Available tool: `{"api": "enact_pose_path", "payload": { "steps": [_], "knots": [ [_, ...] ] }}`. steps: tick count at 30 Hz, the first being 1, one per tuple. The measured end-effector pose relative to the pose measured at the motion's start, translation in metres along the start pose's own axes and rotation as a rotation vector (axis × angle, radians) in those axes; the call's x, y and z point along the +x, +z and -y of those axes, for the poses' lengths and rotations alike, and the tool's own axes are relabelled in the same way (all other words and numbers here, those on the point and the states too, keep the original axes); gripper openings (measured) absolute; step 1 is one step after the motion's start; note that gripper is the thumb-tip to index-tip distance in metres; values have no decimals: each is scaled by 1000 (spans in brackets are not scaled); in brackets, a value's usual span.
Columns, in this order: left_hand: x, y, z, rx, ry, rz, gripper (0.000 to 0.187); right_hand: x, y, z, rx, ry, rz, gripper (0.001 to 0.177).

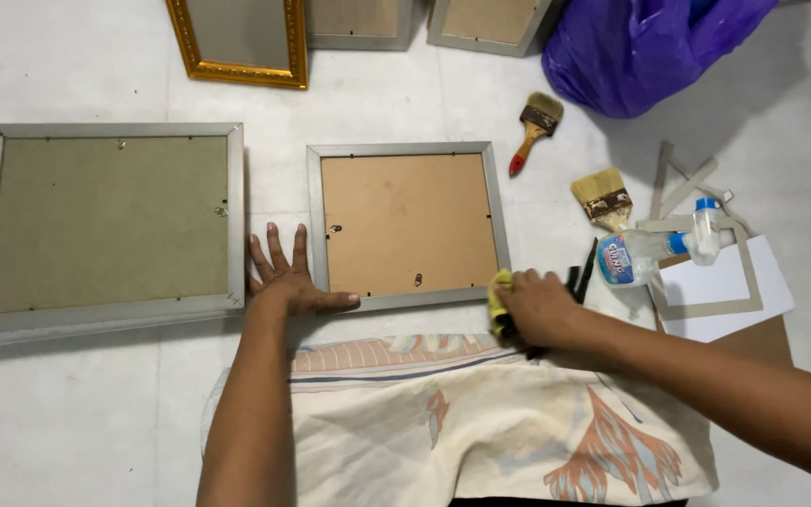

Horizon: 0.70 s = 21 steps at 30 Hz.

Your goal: Cleaning the back of picture frames using a cloth and a paintbrush

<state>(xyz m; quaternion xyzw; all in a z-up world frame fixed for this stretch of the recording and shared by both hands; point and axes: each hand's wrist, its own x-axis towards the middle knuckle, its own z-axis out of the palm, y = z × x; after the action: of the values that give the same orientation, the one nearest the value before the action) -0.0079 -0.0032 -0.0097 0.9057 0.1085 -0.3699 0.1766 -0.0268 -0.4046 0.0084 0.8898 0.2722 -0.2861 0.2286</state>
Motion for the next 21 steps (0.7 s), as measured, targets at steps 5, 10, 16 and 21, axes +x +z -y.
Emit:
{"api": "enact_pose_path", "payload": {
  "steps": [5, 10, 16, 21],
  "knots": [
    [4, 2, 1, -5, -8, 5, 157, -7, -7, -23, 103, 13, -2, 66],
    [11, 6, 2, -2, -14, 8, 159, 8, -10, -26, 164, 22, -18, 79],
    [10, 4, 2, -31, -19, 25, 161, 58, -21, -47, 322, 133, -131, 79],
    [15, 5, 2, -28, -26, 34, 161, 111, -30, -79, 469, 240, -215, 80]
  ]
}}
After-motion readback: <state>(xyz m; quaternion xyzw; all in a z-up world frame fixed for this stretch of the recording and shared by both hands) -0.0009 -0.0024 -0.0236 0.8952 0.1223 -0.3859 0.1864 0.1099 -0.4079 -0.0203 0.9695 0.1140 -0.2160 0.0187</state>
